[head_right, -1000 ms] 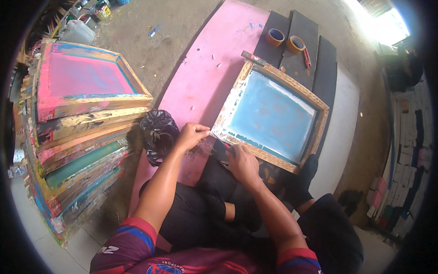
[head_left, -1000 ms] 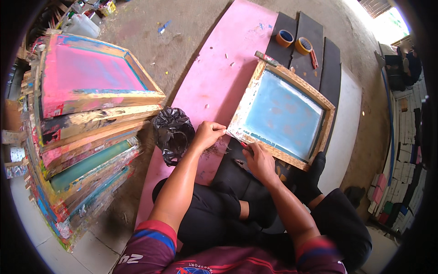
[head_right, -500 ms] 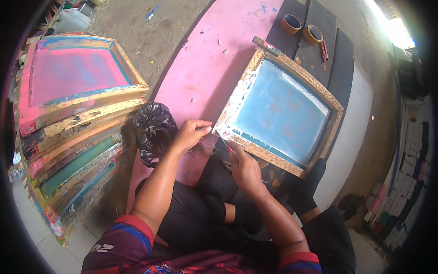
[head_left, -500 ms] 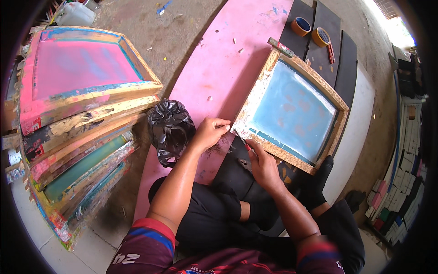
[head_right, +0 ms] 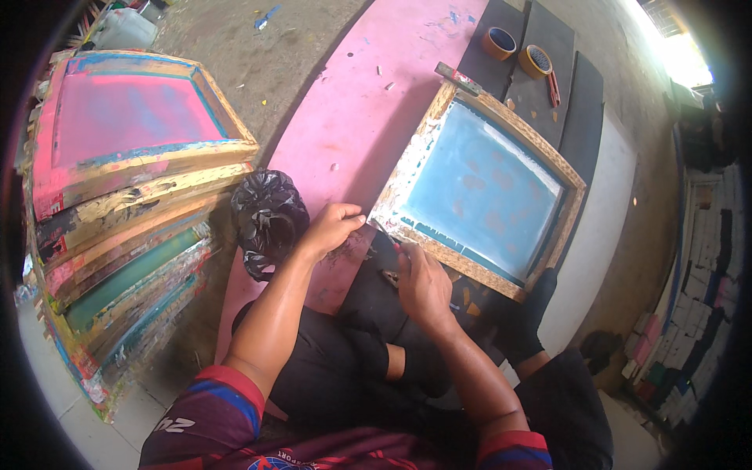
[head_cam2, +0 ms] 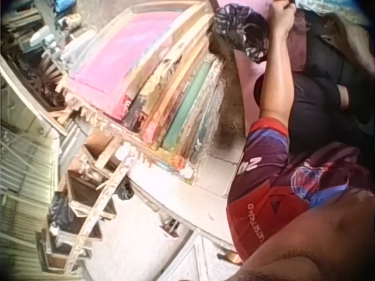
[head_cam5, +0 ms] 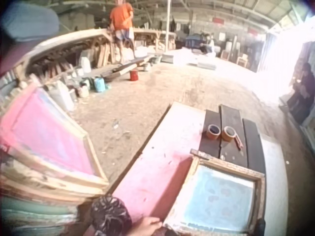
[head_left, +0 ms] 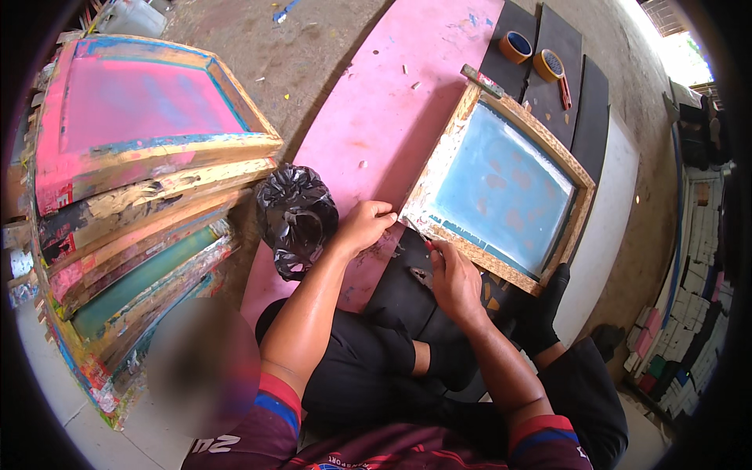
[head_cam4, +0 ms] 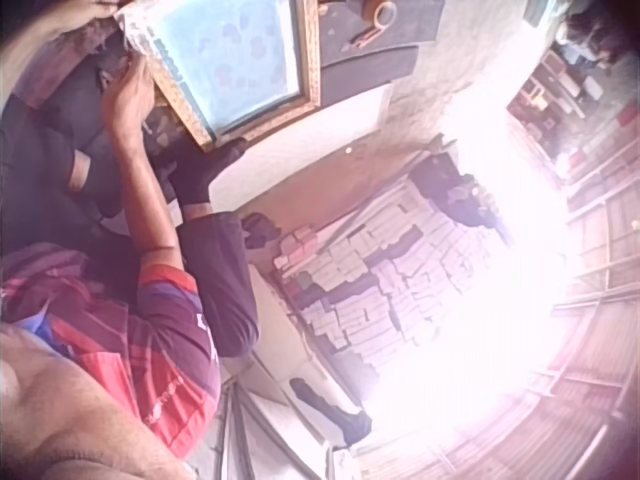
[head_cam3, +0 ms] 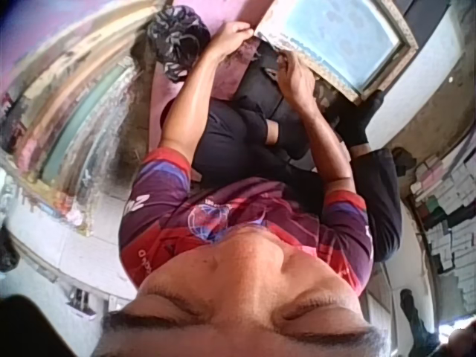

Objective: The person sits on the floor and uses pliers to remove staples from the edge of a wooden frame with a blue screen. They repeatedly grip and pull staples along the frame's perimeter, placing removed staples into a nearby black plastic bag.

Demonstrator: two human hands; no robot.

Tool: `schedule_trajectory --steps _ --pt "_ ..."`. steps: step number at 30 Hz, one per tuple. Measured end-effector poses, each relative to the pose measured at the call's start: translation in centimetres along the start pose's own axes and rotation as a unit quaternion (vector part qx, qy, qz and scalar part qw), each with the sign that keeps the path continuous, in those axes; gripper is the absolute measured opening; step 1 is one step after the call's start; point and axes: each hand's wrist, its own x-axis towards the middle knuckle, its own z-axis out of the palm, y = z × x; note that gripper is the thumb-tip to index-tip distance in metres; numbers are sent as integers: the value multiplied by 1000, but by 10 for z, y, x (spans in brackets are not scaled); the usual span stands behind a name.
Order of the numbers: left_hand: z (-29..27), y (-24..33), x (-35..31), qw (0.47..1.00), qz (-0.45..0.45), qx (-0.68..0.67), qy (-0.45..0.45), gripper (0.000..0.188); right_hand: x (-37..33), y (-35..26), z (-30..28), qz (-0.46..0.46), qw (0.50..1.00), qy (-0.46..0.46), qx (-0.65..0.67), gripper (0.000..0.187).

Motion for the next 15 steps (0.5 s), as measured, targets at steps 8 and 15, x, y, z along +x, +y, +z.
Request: schedule_trajectory --steps 8,15 --pt "-7 11 -4 981 -68 -158 -85 26 4 -11 -1 29 989 -51 136 36" --pt "8 6 -3 983 -97 -156 -12 23 4 -14 -5 44 993 -57 89 37"
